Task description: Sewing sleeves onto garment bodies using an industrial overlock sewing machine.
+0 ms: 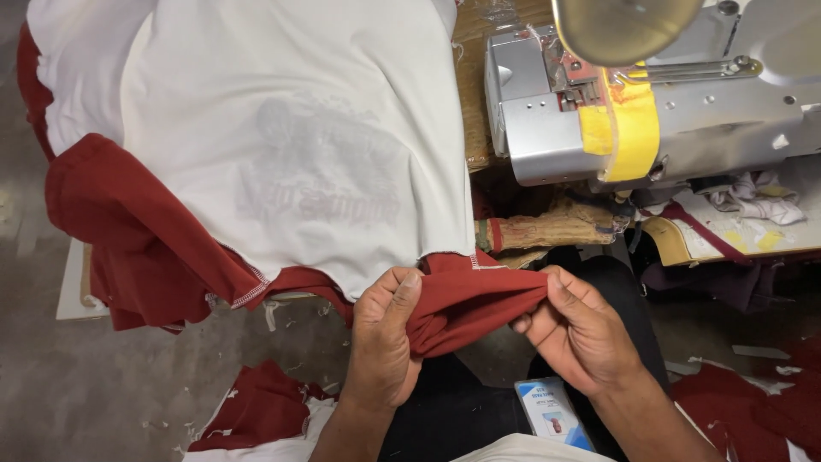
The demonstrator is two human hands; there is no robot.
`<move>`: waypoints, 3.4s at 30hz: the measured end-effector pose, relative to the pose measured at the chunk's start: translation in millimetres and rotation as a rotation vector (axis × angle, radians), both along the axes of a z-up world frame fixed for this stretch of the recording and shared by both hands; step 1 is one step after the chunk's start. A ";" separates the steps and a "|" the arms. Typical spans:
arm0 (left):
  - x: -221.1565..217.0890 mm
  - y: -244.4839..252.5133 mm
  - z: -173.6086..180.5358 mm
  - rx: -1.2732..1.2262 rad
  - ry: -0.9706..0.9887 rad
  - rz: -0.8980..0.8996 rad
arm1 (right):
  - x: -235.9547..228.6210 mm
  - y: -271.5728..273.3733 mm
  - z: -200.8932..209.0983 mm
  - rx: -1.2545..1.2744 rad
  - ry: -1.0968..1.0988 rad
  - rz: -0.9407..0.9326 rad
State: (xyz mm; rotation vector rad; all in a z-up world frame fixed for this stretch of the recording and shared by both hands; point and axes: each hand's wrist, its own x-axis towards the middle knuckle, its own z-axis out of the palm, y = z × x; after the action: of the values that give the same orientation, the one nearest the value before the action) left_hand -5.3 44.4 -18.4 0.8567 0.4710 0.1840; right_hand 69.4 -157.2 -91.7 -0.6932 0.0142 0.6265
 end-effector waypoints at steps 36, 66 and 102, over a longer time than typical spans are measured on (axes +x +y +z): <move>-24.2 22.3 71.6 1.848 -0.310 0.106 | -2.7 28.6 97.8 -1.085 -1.897 -0.592; 284.6 20.3 72.8 0.105 -0.560 -0.601 | 72.2 12.9 179.8 -1.217 -0.681 -0.623; 26.1 337.7 155.6 1.751 0.277 0.604 | 50.6 1.0 192.0 -1.023 -0.875 -0.187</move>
State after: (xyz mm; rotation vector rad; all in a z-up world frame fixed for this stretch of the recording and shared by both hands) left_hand 20.7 382.0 137.3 2.4461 0.7958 1.1471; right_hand 120.0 -156.2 100.3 -1.8899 -0.4328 0.0453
